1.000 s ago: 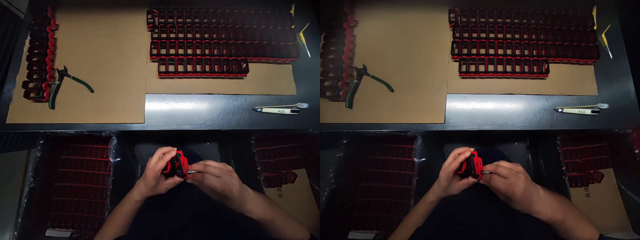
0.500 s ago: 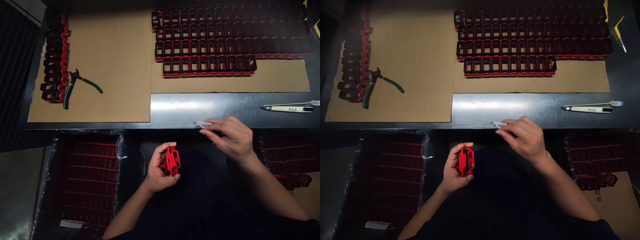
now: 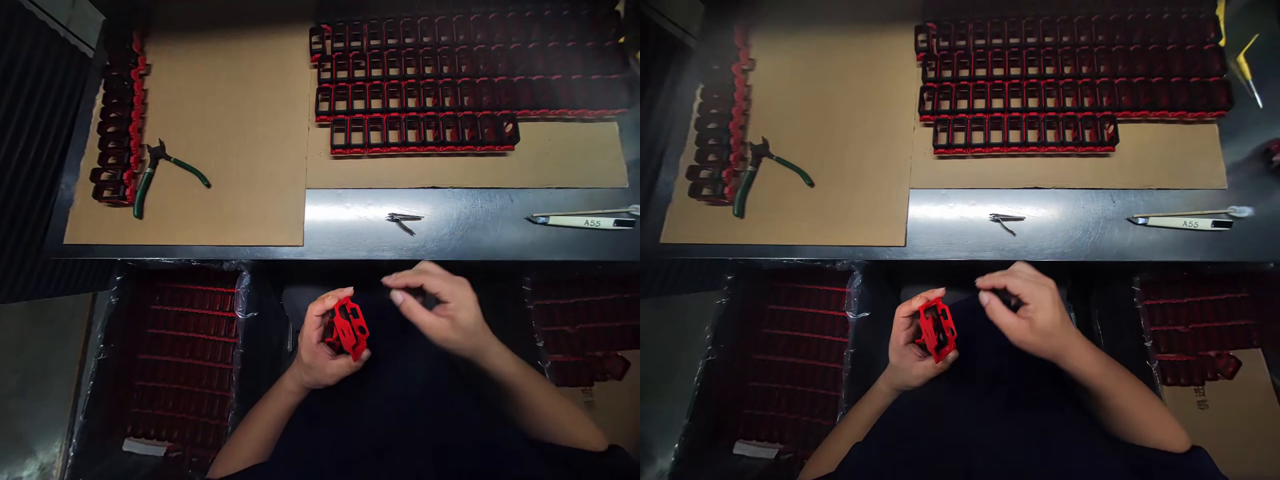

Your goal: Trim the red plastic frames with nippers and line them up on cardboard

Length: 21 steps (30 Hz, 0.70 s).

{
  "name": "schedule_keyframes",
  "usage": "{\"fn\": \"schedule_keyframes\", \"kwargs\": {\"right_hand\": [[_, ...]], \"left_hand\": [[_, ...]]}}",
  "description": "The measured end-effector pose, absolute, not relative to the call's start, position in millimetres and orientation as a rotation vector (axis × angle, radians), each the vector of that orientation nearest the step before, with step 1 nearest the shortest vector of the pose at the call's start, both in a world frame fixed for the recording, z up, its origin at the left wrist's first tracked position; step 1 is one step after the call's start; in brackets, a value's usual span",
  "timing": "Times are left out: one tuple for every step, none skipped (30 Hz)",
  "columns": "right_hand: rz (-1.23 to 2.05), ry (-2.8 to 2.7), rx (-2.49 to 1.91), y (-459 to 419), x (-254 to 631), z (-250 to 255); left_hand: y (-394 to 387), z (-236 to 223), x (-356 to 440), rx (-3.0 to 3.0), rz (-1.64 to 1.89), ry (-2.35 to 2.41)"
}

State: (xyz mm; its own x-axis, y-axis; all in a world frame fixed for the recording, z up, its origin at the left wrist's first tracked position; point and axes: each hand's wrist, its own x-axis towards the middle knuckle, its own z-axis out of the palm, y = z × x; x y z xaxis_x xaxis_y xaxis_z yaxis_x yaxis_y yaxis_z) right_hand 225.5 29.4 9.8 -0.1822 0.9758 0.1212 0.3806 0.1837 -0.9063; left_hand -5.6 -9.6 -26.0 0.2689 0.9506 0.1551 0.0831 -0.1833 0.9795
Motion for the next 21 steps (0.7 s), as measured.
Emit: {"fn": "schedule_keyframes", "kwargs": {"right_hand": [[1.229,-1.635,-1.253,21,220,14],[1.425,-1.573,-1.214,14,214,16],[1.559,-1.519,-1.185,9,210,17],[1.642,-1.477,-1.168,6,206,17],[1.687,-1.447,-1.166,4,203,17],[1.713,-1.424,-1.179,4,200,16],[1.728,-1.406,-1.198,4,198,15],[1.741,-1.396,-1.218,4,197,15],[1.745,-1.397,-1.24,5,196,14],[1.741,-1.406,-1.26,6,195,14],[1.736,-1.415,-1.273,7,194,14],[1.732,-1.42,-1.278,8,193,14],[1.729,-1.422,-1.277,8,192,14],[1.726,-1.417,-1.275,9,192,14],[1.725,-1.41,-1.277,9,191,15],[1.727,-1.401,-1.284,9,190,15],[1.731,-1.392,-1.296,9,190,15],[1.736,-1.39,-1.308,9,190,16],[1.748,-1.398,-1.311,9,191,16],[1.76,-1.413,-1.306,9,191,16],[1.775,-1.42,-1.298,8,193,15]], "left_hand": [[-10,-28,-6,1.575,1.097,0.98],[-10,-29,-6,1.624,1.118,0.962],[-10,-30,-6,1.674,1.134,0.95],[-10,-31,-7,1.724,1.142,0.943],[-9,-31,-8,1.77,1.147,0.94],[-9,-31,-8,1.816,1.149,0.941],[-9,-30,-9,1.866,1.151,0.945],[-8,-29,-10,1.916,1.149,0.954],[-8,-28,-11,1.964,1.143,0.962],[-7,-26,-11,2.006,1.134,0.969],[-6,-25,-11,2.041,1.124,0.974],[-5,-24,-11,2.069,1.114,0.975],[-5,-23,-11,2.085,1.109,0.972],[-4,-22,-11,2.094,1.106,0.968],[-3,-22,-10,2.101,1.106,0.961],[-3,-22,-10,2.108,1.105,0.955],[-2,-22,-10,2.113,1.103,0.946],[-2,-22,-9,2.111,1.097,0.941],[-2,-23,-9,2.097,1.091,0.945],[-3,-24,-9,2.065,1.089,0.959],[-3,-25,-8,2.013,1.094,0.976]]}}
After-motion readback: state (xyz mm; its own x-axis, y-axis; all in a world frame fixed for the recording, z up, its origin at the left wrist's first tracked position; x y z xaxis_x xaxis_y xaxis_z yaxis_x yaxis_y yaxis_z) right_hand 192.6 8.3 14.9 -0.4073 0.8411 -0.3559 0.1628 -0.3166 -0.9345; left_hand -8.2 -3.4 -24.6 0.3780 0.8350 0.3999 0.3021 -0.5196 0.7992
